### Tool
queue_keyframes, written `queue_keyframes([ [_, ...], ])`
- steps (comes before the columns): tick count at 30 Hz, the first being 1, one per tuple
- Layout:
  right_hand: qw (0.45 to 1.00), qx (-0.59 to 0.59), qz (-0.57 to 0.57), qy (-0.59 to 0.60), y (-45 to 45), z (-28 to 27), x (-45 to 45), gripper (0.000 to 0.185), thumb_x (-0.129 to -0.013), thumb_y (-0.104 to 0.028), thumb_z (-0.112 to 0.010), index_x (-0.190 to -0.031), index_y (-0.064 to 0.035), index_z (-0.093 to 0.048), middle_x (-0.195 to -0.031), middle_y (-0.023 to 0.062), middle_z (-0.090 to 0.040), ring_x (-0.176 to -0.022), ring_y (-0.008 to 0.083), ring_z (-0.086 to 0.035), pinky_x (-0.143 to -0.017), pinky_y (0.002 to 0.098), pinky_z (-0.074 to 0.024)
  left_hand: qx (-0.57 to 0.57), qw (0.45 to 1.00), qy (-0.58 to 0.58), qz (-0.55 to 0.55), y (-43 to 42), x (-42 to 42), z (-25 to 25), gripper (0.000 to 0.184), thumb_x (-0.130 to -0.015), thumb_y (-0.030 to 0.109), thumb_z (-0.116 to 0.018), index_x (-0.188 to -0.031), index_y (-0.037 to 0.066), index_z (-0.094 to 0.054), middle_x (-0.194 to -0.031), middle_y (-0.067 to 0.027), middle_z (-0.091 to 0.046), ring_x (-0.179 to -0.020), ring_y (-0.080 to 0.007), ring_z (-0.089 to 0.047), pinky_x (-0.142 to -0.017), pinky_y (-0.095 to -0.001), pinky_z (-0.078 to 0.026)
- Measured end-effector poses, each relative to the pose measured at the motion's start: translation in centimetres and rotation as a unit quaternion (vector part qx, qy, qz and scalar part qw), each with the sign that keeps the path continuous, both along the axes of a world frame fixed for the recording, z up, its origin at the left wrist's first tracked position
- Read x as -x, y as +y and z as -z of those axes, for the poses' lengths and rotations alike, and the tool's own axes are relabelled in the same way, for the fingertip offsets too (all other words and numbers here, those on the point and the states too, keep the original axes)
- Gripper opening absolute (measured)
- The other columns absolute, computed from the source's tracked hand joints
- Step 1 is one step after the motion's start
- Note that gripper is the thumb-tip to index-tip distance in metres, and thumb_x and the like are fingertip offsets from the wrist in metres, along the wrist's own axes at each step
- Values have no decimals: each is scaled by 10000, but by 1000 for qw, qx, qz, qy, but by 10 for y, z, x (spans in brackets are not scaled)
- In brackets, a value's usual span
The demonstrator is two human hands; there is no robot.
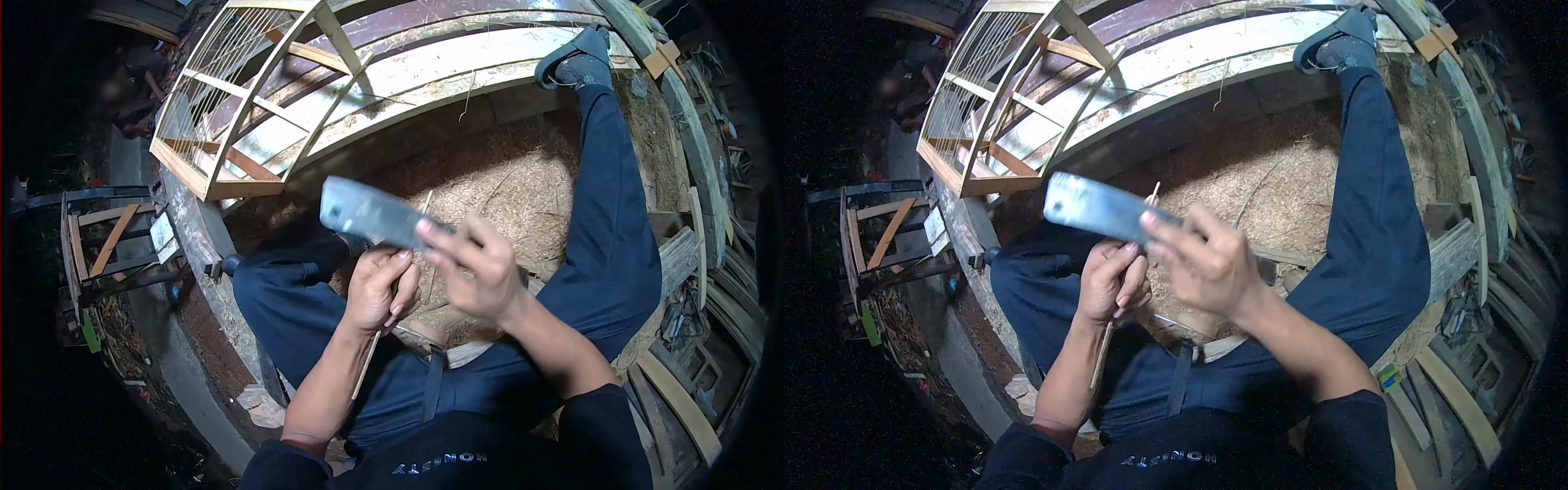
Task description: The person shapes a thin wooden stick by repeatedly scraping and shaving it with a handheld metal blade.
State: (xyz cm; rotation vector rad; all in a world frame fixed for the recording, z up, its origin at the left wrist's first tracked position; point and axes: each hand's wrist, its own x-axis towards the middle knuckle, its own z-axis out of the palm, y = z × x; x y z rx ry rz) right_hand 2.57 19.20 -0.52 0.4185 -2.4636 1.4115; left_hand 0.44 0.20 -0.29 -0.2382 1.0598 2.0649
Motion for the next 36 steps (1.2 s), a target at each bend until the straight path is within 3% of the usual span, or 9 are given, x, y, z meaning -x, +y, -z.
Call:
queue_keyframes([
  [2,996,5,91,20,5,13,12,415,-805,-70,-768,-1218,-70,-722,-732,70,-477,-539,178,-495,-479,328,-431,19,1000,12,-20,8,2,-8,337,-1088,189,-408,-1297,-42,-536,-451,-27,-392,-293,-96,-275,-307,-240,-264],
  [3,997,-5,81,17,5,10,12,418,-806,-71,-769,-1221,-69,-720,-733,70,-476,-547,179,-501,-485,329,-433,8,1000,12,-21,8,1,-8,312,-1084,186,-415,-1210,-67,-548,-448,-28,-389,-290,-96,-276,-303,-242,-263],
  [6,1000,17,-2,8,-2,-4,-3,403,-819,-35,-748,-1220,-56,-715,-740,79,-497,-555,181,-506,-485,328,-433,45,999,13,-22,7,1,-13,323,-1084,181,-415,-1248,-70,-536,-447,-27,-386,-286,-95,-271,-299,-245,-258],
  [8,1000,3,3,-19,1,1,1,409,-818,-26,-743,-1225,-57,-713,-740,82,-499,-564,185,-513,-491,327,-434,14,1000,4,-10,4,2,-4,253,-1070,144,-408,-1039,-66,-546,-451,-28,-391,-290,-96,-276,-297,-244,-251],
  [10,996,10,85,14,6,11,13,433,-810,-62,-759,-1240,-64,-709,-735,75,-494,-562,173,-513,-485,326,-431,38,999,3,-18,11,3,-16,247,-1075,160,-415,-985,-40,-528,-450,-25,-389,-290,-93,-276,-300,-241,-255],
  [16,999,-2,29,-21,1,2,4,416,-820,-36,-734,-1235,-42,-702,-739,87,-505,-566,178,-521,-484,329,-438,-11,1000,-3,-12,4,2,-9,244,-1081,181,-425,-1153,-27,-530,-450,-10,-382,-294,-86,-278,-307,-240,-263],
  [22,1000,14,7,-5,-1,-2,-3,434,-824,-54,-743,-1254,-34,-685,-754,94,-512,-547,184,-517,-479,334,-446,5,998,-6,-58,7,-1,-11,208,-1071,153,-454,-1184,-8,-521,-448,-7,-388,-288,-86,-275,-303,-236,-270],
  [25,999,-14,48,-7,4,6,8,424,-833,-63,-738,-1253,-43,-687,-759,86,-520,-546,173,-526,-466,334,-457,23,999,-5,-27,10,5,-13,143,-1057,112,-456,-1107,-4,-523,-439,-20,-390,-279,-96,-288,-287,-243,-256],
  [36,1000,-2,15,-5,3,-5,3,414,-843,-50,-731,-1254,-40,-681,-766,98,-520,-564,178,-511,-481,343,-439,-24,998,-25,-59,3,0,-10,220,-1056,121,-459,-1199,-17,-554,-438,-29,-403,-278,-99,-275,-300,-243,-251],
])
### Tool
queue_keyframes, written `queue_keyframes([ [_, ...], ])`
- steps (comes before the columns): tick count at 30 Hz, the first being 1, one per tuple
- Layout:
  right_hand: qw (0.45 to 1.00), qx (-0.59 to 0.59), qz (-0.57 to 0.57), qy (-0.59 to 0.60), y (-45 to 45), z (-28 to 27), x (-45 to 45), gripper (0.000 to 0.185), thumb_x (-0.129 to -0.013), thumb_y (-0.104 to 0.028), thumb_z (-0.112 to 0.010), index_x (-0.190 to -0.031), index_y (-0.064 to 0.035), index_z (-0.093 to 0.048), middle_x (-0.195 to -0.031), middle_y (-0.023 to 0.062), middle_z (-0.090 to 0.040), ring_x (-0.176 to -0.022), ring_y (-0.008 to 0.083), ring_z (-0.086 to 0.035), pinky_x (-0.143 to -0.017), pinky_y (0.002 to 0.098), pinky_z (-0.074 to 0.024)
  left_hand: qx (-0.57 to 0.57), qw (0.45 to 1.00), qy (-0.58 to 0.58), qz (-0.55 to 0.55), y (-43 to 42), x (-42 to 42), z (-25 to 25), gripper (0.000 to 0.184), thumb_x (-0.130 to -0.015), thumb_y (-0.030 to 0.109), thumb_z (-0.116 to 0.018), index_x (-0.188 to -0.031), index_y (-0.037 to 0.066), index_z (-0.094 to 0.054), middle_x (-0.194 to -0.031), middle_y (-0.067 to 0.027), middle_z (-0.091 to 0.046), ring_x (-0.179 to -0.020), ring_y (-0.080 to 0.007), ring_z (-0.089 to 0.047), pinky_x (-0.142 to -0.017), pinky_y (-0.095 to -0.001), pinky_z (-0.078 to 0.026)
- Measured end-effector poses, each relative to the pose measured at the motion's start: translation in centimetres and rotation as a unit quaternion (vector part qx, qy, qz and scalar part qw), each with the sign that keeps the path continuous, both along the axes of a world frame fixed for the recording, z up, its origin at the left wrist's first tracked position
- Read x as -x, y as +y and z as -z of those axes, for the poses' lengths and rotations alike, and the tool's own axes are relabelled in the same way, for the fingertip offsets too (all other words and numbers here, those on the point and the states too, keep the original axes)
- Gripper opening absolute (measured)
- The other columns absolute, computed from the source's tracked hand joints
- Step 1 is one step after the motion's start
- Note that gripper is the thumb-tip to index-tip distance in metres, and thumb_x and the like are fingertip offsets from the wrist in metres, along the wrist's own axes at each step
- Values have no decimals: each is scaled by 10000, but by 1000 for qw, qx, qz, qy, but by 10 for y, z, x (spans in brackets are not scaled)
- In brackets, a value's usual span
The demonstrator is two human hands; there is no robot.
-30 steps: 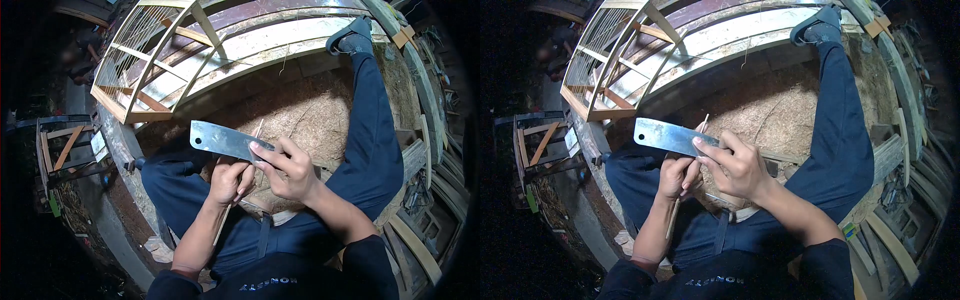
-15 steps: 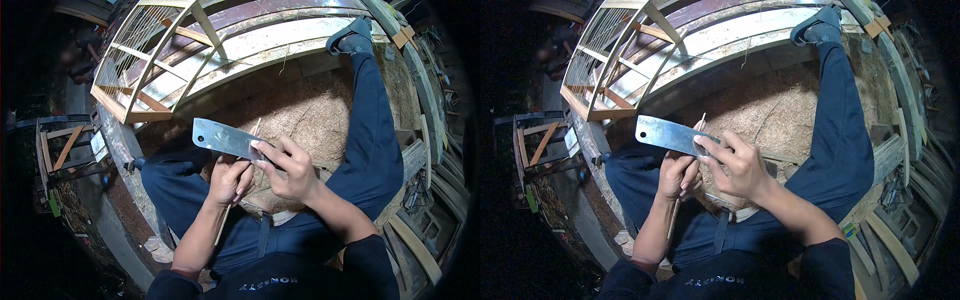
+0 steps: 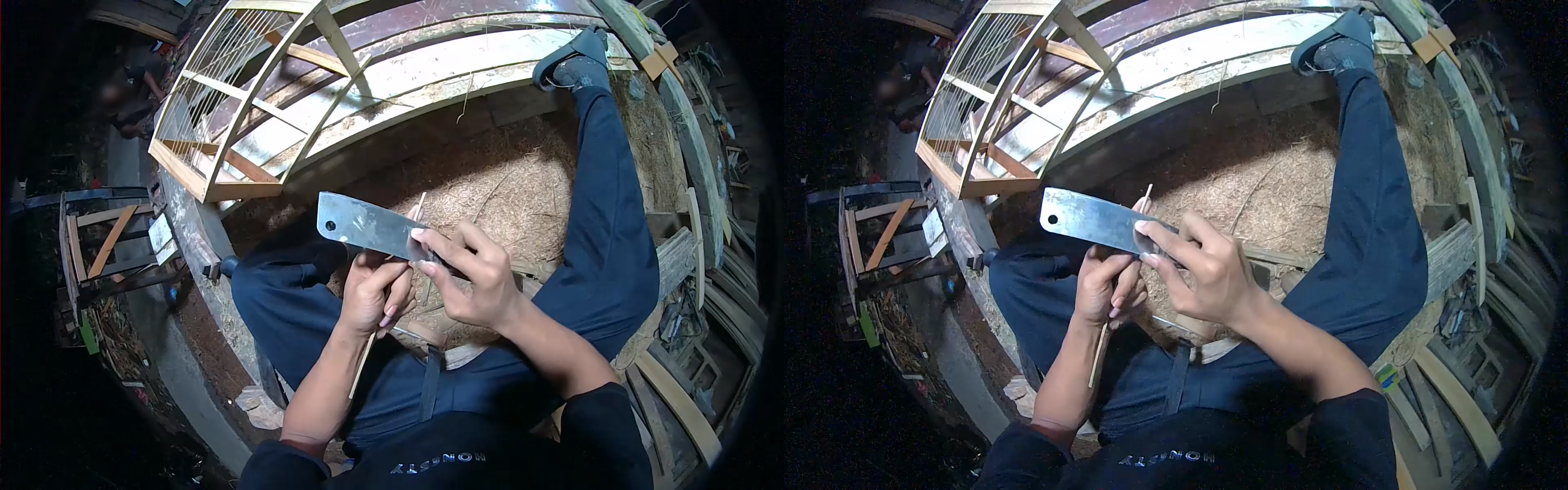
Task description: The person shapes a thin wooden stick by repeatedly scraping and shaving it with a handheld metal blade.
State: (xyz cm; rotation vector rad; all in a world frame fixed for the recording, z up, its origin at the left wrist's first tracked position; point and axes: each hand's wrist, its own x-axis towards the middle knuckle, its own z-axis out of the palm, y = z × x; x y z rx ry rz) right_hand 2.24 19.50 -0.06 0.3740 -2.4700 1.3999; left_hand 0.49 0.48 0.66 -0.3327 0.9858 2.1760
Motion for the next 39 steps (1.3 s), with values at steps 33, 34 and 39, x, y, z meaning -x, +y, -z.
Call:
queue_keyframes([
  [33,998,-30,54,4,4,7,4,397,-845,-85,-732,-1238,-54,-694,-752,95,-524,-539,183,-528,-455,341,-455,48,999,-1,23,3,1,-6,210,-1046,159,-491,-1076,-32,-574,-437,-4,-387,-290,-81,-286,-310,-247,-249],
  [34,999,-30,39,18,5,5,6,399,-845,-82,-732,-1241,-55,-692,-753,94,-525,-538,182,-528,-453,339,-453,48,998,13,28,1,1,-3,208,-1048,163,-493,-1064,-27,-577,-440,-7,-394,-295,-80,-289,-316,-247,-253],
  [39,998,-10,61,11,-1,10,8,393,-842,-99,-743,-1230,-54,-700,-758,85,-530,-532,165,-540,-450,336,-465,61,998,18,9,5,3,-1,236,-1055,194,-476,-1026,-14,-584,-451,-22,-422,-297,-88,-301,-316,-246,-266],
])
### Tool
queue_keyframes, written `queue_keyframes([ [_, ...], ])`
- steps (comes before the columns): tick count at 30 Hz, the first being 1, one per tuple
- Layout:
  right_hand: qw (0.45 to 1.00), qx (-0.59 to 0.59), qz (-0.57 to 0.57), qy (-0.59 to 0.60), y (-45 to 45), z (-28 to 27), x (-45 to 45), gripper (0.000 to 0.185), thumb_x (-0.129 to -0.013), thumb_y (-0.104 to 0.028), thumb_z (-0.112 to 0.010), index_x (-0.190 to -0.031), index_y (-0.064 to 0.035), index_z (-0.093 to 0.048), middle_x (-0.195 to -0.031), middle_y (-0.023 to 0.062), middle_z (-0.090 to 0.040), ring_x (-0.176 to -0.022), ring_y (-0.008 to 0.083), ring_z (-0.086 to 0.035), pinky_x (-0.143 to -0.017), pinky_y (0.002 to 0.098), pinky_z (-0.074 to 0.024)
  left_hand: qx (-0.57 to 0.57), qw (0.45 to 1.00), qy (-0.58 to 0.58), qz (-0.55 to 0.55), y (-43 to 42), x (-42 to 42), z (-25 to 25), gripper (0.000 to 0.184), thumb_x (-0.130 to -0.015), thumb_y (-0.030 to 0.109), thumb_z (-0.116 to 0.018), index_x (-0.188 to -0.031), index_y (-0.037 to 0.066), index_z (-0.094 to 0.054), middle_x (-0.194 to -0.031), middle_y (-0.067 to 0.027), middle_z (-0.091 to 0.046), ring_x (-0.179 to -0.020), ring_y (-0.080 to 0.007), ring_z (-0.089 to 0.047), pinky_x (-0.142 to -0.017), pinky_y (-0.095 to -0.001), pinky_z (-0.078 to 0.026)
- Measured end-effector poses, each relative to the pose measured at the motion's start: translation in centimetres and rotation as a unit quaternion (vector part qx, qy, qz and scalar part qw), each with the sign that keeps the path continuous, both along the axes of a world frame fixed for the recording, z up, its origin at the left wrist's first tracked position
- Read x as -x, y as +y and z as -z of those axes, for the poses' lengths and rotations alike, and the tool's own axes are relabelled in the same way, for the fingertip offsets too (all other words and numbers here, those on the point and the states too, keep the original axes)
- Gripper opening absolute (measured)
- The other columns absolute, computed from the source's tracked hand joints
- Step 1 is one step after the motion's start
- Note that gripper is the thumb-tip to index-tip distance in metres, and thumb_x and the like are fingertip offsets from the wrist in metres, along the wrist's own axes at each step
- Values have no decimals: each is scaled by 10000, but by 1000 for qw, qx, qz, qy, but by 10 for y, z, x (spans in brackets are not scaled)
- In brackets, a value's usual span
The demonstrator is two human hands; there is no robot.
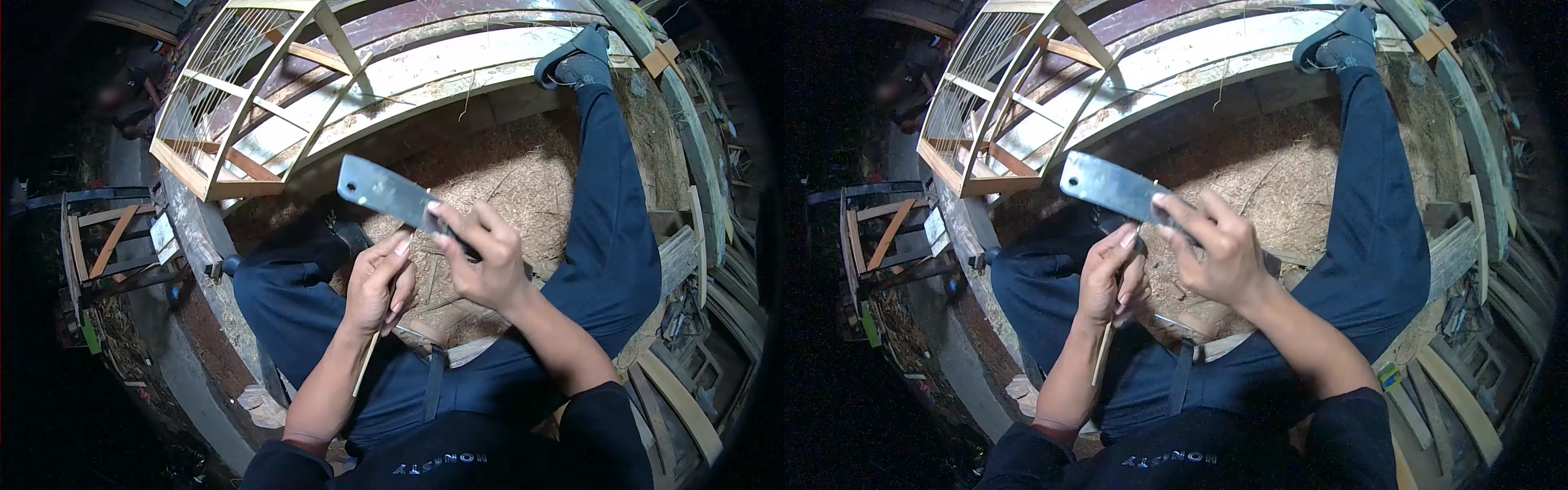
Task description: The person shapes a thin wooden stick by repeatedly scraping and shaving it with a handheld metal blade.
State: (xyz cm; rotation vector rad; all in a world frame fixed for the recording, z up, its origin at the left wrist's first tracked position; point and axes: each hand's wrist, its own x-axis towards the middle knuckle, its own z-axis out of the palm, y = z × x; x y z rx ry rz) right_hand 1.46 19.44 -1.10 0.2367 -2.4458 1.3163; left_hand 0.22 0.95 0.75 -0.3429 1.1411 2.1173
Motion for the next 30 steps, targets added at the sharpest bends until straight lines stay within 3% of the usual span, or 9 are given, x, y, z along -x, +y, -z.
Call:
queue_keyframes([
  [4,996,18,-80,-21,-2,-12,-13,385,-834,-62,-735,-1216,-27,-692,-765,101,-545,-545,182,-538,-490,351,-456,43,999,23,0,-2,-4,2,230,-1053,194,-498,-1110,-17,-572,-458,-24,-433,-289,-92,-300,-314,-234,-282],
  [7,1000,12,-16,-4,2,-2,-3,374,-831,-79,-742,-1198,-22,-702,-755,89,-528,-543,175,-526,-478,346,-449,-18,999,6,27,-3,3,1,217,-1033,156,-519,-1149,-21,-565,-457,-25,-433,-291,-93,-305,-314,-238,-281],
  [9,1000,13,20,-15,5,-2,-2,384,-831,-84,-743,-1208,-24,-697,-756,87,-526,-548,170,-525,-473,339,-446,-37,999,2,4,-3,-2,2,292,-1032,144,-516,-1266,-29,-537,-462,-21,-432,-297,-88,-308,-322,-234,-282],
  [13,996,13,-88,-21,0,-9,-13,399,-843,-37,-717,-1240,-28,-683,-764,98,-537,-568,185,-538,-493,347,-448,-53,998,-12,-17,-4,-2,-2,458,-1039,139,-518,-1471,12,-434,-473,-14,-432,-310,-80,-314,-338,-226,-282],
  [16,1000,7,8,-15,7,2,1,432,-819,-69,-750,-1245,-42,-688,-761,89,-522,-563,180,-535,-496,342,-456,-20,1000,-10,17,-2,0,1,504,-1029,106,-477,-1514,14,-371,-461,1,-408,-298,-69,-289,-328,-222,-247],
  [19,997,25,-75,-15,-1,-14,-12,412,-829,-43,-733,-1238,-35,-687,-765,98,-533,-560,186,-532,-499,354,-453,-13,1000,-14,-11,-3,-3,1,407,-1028,112,-493,-1422,17,-465,-462,7,-405,-294,-69,-287,-326,-222,-245],
  [20,998,23,-61,-22,-2,-11,-12,418,-827,-42,-734,-1242,-38,-687,-767,98,-536,-551,185,-536,-490,353,-455,-11,1000,-12,-3,-5,-2,3,219,-1025,143,-547,-1157,-30,-567,-488,-13,-458,-311,-78,-323,-324,-227,-270],
  [27,997,35,-63,-9,-1,-5,-12,443,-827,-55,-733,-1266,-50,-679,-761,101,-526,-531,182,-511,-455,351,-439,10,1000,-19,-22,-1,-1,0,216,-1034,132,-527,-1187,-17,-563,-469,5,-418,-306,-70,-307,-332,-218,-266],
  [30,999,0,-30,-14,4,-2,-4,449,-830,-75,-737,-1274,-58,-678,-758,99,-520,-532,175,-513,-458,347,-452,-42,998,-39,0,0,3,-2,144,-1010,88,-537,-1101,-1,-603,-468,-6,-434,-307,-73,-310,-336,-223,-265],
])
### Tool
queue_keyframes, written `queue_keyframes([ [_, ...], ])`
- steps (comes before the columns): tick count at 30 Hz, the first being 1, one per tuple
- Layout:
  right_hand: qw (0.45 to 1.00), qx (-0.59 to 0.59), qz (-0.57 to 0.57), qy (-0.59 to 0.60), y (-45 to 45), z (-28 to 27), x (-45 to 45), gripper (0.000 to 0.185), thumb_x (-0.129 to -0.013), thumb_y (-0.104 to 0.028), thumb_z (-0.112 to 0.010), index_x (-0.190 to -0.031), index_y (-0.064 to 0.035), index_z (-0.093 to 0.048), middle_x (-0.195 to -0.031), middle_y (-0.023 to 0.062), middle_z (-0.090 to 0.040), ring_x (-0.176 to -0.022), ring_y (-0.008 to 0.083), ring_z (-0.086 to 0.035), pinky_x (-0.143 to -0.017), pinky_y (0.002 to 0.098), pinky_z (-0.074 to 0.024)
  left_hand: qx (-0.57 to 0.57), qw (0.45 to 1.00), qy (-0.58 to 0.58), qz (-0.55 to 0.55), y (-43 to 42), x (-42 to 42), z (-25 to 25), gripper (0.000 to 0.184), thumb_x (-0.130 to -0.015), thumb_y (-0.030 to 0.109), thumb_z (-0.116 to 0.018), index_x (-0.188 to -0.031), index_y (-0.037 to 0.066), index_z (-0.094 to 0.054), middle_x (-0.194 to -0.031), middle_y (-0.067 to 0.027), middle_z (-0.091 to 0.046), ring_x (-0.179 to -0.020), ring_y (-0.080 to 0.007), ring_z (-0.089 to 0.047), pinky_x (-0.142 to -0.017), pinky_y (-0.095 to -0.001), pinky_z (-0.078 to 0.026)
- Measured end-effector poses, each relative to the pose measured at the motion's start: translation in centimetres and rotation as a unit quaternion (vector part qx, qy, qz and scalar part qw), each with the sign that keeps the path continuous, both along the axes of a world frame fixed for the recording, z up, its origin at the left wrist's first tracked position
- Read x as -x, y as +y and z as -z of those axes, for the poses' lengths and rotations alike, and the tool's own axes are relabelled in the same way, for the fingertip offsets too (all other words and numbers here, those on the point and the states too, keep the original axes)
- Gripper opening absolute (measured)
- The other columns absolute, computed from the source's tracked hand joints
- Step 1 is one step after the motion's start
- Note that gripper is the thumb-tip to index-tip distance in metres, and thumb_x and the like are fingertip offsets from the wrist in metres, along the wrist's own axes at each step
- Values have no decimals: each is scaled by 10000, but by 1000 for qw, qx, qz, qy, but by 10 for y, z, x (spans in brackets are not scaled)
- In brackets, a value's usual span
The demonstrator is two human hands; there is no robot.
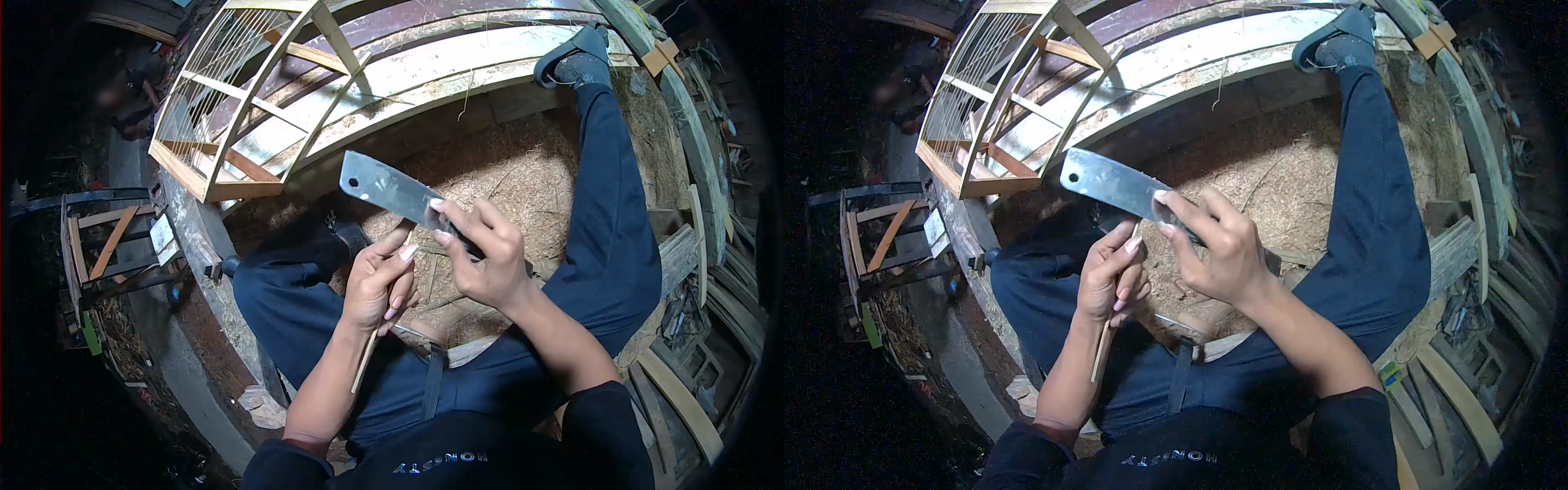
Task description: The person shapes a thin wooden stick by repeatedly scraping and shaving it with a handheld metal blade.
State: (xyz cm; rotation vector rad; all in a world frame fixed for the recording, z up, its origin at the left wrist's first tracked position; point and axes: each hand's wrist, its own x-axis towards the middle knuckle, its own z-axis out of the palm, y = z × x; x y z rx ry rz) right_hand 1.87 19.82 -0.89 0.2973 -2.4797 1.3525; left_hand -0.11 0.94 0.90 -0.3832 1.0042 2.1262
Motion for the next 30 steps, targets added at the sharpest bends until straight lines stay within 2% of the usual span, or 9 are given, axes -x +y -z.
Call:
queue_keyframes([
  [7,1000,4,-8,-10,-3,-3,-4,434,-832,-62,-732,-1263,-55,-685,-758,90,-529,-534,165,-509,-454,338,-440,8,1000,2,-7,2,-1,-3,216,-1009,112,-555,-1142,-53,-593,-480,2,-439,-308,-69,-314,-339,-226,-268],
  [11,999,8,-35,9,-2,-9,-3,417,-831,-46,-726,-1246,-40,-687,-748,96,-530,-544,183,-531,-462,344,-442,47,998,31,1,-3,-6,4,183,-1021,137,-542,-1114,-19,-571,-462,11,-416,-292,-67,-294,-322,-224,-242],
  [15,999,4,52,8,2,-1,4,412,-822,-58,-738,-1232,-41,-694,-747,100,-529,-556,189,-555,-478,357,-465,23,1000,11,-14,1,-5,0,321,-1004,72,-548,-1306,-36,-556,-488,6,-444,-317,-65,-330,-326,-223,-270],
  [18,998,18,-56,5,-6,-14,-10,399,-820,-34,-726,-1217,-13,-691,-760,109,-543,-556,199,-555,-489,338,-465,71,997,1,-34,2,-7,-5,544,-1018,93,-553,-1521,-8,-373,-512,12,-460,-328,-60,-346,-328,-219,-292],
  [21,999,10,30,-1,-1,-2,3,425,-803,-46,-739,-1224,-24,-693,-751,102,-516,-550,194,-544,-489,338,-458,21,1000,-7,14,-3,-1,4,555,-994,41,-543,-1520,-9,-375,-538,-4,-491,-329,-63,-350,-324,-217,-293],
  [25,998,22,-54,-13,-3,-14,-9,411,-816,-12,-708,-1226,-12,-684,-762,111,-529,-570,204,-552,-501,350,-457,57,998,6,-32,-2,-8,3,339,-988,69,-570,-1312,-29,-552,-519,3,-467,-321,-70,-349,-310,-221,-284],
  [26,998,25,-50,-15,-3,-11,-9,412,-815,-10,-708,-1227,-11,-682,-767,115,-537,-579,210,-555,-510,350,-460,63,998,8,-30,-1,-7,2,266,-995,111,-584,-1226,-20,-586,-498,12,-445,-316,-71,-341,-307,-226,-281],
  [29,999,8,42,-12,4,1,5,436,-801,-38,-735,-1234,-19,-683,-762,108,-526,-581,206,-554,-514,348,-462,18,1000,-12,-21,2,0,-5,297,-1004,140,-541,-1265,1,-551,-453,7,-408,-297,-78,-288,-316,-232,-254],
  [30,1000,6,29,10,5,1,6,424,-811,-44,-735,-1231,-14,-683,-766,107,-535,-593,206,-563,-523,347,-466,17,1000,-11,-19,4,0,-9,231,-1011,150,-540,-1192,8,-569,-451,7,-402,-292,-83,-287,-311,-233,-250],
])
